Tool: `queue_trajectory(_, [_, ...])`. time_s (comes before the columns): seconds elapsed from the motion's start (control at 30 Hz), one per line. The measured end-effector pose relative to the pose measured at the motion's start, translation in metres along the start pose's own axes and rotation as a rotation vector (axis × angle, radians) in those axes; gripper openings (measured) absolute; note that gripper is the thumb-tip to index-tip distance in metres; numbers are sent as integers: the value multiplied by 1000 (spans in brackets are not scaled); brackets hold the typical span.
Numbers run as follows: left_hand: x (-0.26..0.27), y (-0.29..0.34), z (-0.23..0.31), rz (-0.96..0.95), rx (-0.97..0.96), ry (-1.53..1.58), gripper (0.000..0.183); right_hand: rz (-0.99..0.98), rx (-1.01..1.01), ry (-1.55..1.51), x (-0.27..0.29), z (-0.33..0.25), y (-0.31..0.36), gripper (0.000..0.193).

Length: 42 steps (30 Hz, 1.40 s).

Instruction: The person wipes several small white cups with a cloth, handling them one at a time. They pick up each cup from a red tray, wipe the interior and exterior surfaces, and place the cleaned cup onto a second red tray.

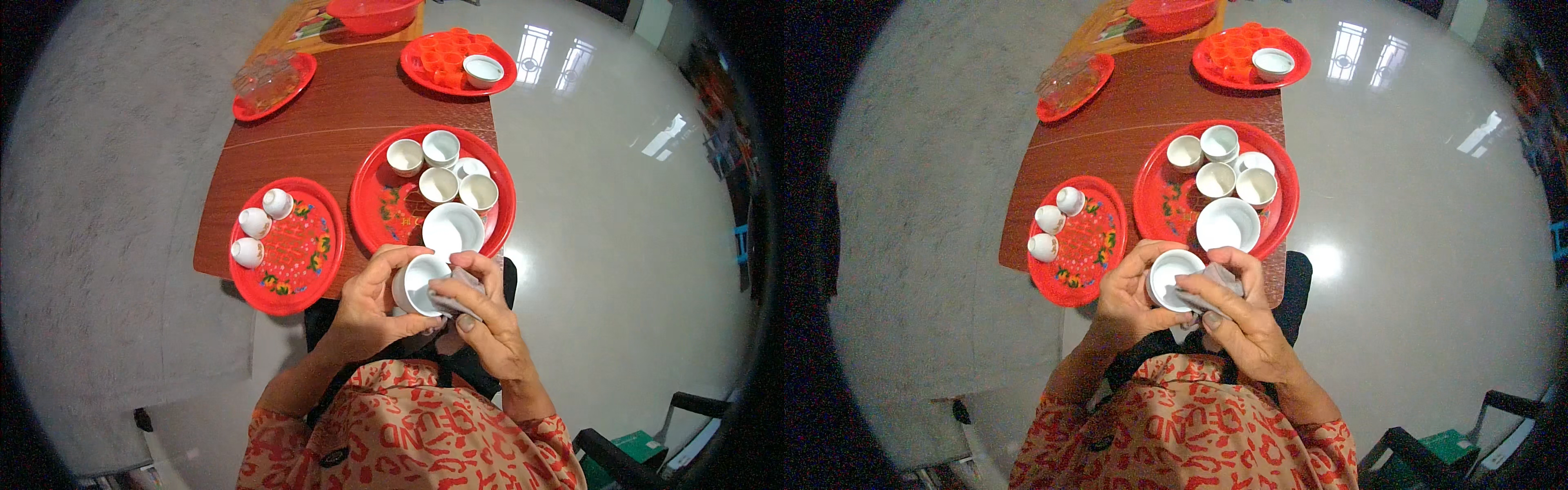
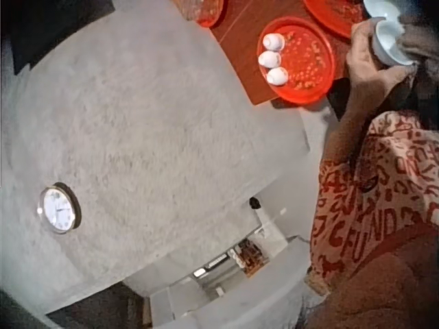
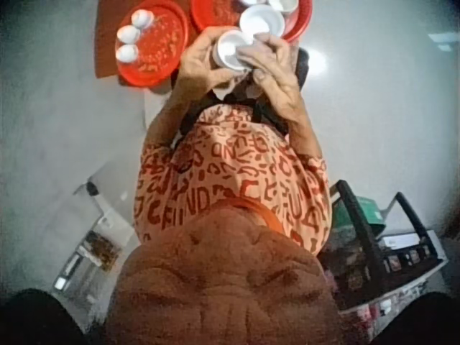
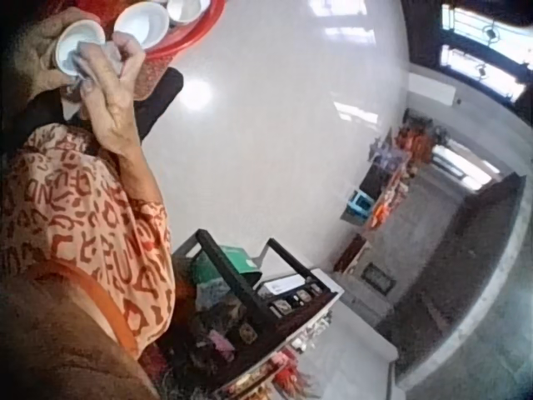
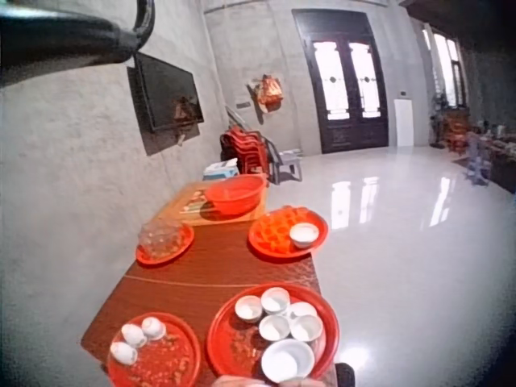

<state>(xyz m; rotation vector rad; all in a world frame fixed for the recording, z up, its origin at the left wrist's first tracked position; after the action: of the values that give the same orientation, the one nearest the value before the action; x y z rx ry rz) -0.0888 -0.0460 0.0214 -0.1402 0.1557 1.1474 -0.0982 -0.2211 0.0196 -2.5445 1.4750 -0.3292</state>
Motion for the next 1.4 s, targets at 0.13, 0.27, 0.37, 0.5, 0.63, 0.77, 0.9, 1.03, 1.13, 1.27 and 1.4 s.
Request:
queue_trajectory(0.13, [1,-1,1,-28,19,-32,65,-4,-48,-229,-4,12,8,37])
queue_trajectory(0.27, [3,1,-3,-61,-28,-121,65,77,10,-25,0,16,12,34])
queue_trajectory(0.37, [0,4,0,-110,-62,-139,65,173,-74,-149,-1,12,4,35])
queue_trajectory(0.5, [-4,9,2,-125,-9,-83,66,263,-126,-162,-2,5,-6,37])
queue_trajectory(0.63, [-4,9,5,-131,-7,-74,67,293,-41,3,-4,-1,-18,38])
queue_trajectory(0.77, [1,10,3,-100,-164,-291,69,253,-173,-165,-4,1,-18,34])
queue_trajectory(0.9, [2,11,1,-52,-193,-322,68,192,-324,-289,-5,1,-10,31])
queue_trajectory(1.03, [6,10,-4,-9,-205,-269,68,155,-342,-532,-11,1,4,28])
queue_trajectory(1.13, [4,10,-5,-28,-179,-156,70,198,-266,-575,-15,3,6,26])
queue_trajectory(1.27, [-5,9,-3,8,-70,18,66,369,-128,-452,-18,12,-8,23])
queue_trajectory(1.4, [-3,7,-19,99,-95,185,54,472,-44,-373,-20,13,-21,18])
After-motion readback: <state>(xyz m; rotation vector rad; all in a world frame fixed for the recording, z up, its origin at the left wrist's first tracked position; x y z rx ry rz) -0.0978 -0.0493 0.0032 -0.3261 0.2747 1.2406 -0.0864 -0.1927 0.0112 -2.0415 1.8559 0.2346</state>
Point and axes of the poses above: each hand's wrist, its own y-axis away from the middle knuckle, its own x-axis out of the back of the hand, z = x × y, the point moved 1 cm from there along -y, towards the middle knuckle, and after that the axes turned 8 degrees about -z, right-handed, at the moved point
